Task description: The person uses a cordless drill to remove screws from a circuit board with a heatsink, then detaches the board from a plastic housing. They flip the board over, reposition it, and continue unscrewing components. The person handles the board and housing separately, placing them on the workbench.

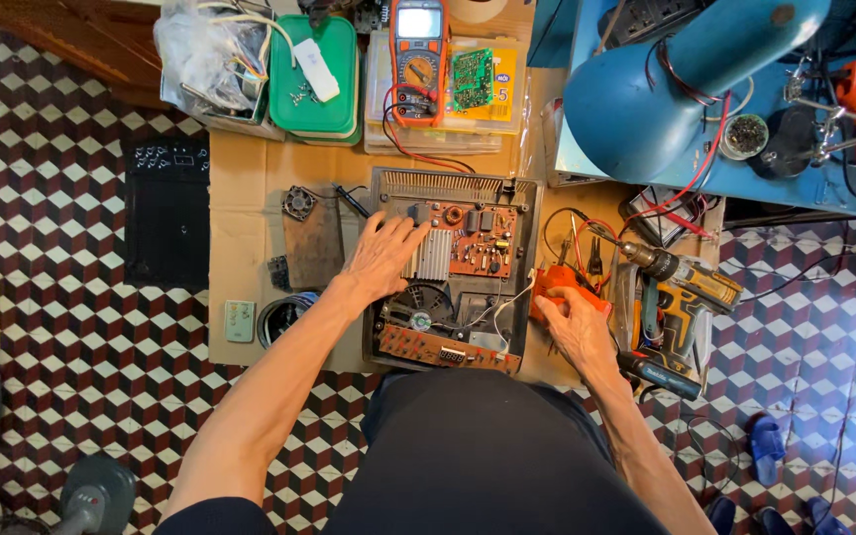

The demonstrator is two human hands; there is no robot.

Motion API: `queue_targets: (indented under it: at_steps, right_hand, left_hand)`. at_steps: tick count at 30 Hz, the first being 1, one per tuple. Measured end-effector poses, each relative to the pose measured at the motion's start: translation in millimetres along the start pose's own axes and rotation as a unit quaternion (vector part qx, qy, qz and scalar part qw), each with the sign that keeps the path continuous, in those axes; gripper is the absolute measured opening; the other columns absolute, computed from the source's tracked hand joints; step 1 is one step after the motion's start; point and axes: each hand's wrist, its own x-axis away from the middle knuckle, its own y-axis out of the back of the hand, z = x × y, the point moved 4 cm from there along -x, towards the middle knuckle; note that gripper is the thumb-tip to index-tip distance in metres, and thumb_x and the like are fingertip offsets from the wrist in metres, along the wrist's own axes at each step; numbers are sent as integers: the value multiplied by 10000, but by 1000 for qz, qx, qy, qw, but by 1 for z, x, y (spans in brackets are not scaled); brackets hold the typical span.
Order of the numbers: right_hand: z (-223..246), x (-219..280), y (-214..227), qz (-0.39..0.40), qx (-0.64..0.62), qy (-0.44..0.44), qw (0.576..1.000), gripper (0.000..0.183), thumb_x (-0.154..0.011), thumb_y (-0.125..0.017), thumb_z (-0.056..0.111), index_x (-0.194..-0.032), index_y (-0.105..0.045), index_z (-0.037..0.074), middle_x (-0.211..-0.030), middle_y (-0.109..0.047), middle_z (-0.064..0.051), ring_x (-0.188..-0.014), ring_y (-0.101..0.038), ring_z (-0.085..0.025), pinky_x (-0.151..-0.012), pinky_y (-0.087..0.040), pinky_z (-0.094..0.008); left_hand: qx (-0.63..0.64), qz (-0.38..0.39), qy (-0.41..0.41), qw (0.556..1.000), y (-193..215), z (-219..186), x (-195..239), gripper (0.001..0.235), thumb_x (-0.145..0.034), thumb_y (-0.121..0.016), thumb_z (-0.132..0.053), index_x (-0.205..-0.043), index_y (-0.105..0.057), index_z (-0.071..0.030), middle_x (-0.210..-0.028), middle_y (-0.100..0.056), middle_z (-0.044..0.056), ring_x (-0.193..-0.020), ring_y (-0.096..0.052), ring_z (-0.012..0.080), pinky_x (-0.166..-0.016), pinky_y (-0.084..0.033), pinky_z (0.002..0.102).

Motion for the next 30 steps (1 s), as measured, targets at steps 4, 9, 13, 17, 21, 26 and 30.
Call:
queue_targets:
  at_steps: [4, 9, 13, 17, 21, 26, 30]
  right_hand:
    - [-15, 0, 5, -12, -17, -5, 1000, 465, -958, -631, 394, -1255, -656, 37, -760, -665, -133, -679, -648, -241, -655, -533, -377]
    - [-29, -1, 6, -41, -31, 1, 999, 455, -951, -643, 371, -1266, -657, 44, -738, -653, -113, -654, -636, -220, -643, -527, -363]
    - [-23, -6, 7, -49, -33, 22, 998, 441, -959, -639, 377, -1250, -659, 47, -738, -661, -101, -657, -648, -207, -649, -533, -347]
    - [-13, -6, 14, -60, -101, 7, 993, 424, -959, -649, 363, -1239, -677, 45, -777, -685, -93, -679, -648, -206, -643, -521, -342]
    - [2, -11, 16, -41, -209, -9, 977, 405, -984, -641, 338, -1234, -709, 28, -826, -661, -125, -699, -561, -221, -633, -472, -365]
    - [29, -40, 9, 42, -321, 82, 943, 475, -1000, -565, 364, -1326, -627, 24, -1171, -699, -93, -1080, -664, -172, -933, -505, -302]
    - [43, -58, -18, 209, -484, 14, 849, 549, -1041, -438, 387, -1467, -501, 46, -1326, -673, -144, -1202, -657, -222, -1048, -482, -338]
  left_hand:
    - [80, 11, 3, 997, 10, -4, 0, 1046, -598, -917, -139, -1506, -399, -94, -1363, -541, 142, -1301, -500, 325, -1146, -351, 483]
    - [119, -47, -64, 990, 45, -12, 13, 921, -631, -838, -81, -1461, -440, -111, -1362, -531, 182, -1294, -511, 368, -1077, -459, 445]
    - [74, -92, -114, 986, 83, -27, 17, 861, -621, -827, -103, -1405, -468, -112, -1297, -546, 152, -1273, -532, 358, -1076, -477, 458]
    - [48, -100, -149, 983, 118, -50, 25, 828, -593, -832, -133, -1349, -497, -96, -1255, -552, 156, -1240, -539, 368, -1013, -492, 481]
    - [75, -58, -121, 988, 154, -72, 29, 776, -632, -814, -143, -1347, -519, -82, -1279, -548, 178, -1250, -537, 374, -930, -520, 434]
    - [171, -36, 2, 985, 198, -88, 31, 723, -672, -815, -263, -1326, -562, -89, -1242, -569, 157, -1215, -537, 355, -1025, -476, 469]
    - [205, 19, 110, 972, 207, -87, 25, 707, -705, -795, -318, -1340, -567, -107, -1241, -562, 149, -1203, -549, 327, -1028, -473, 448]
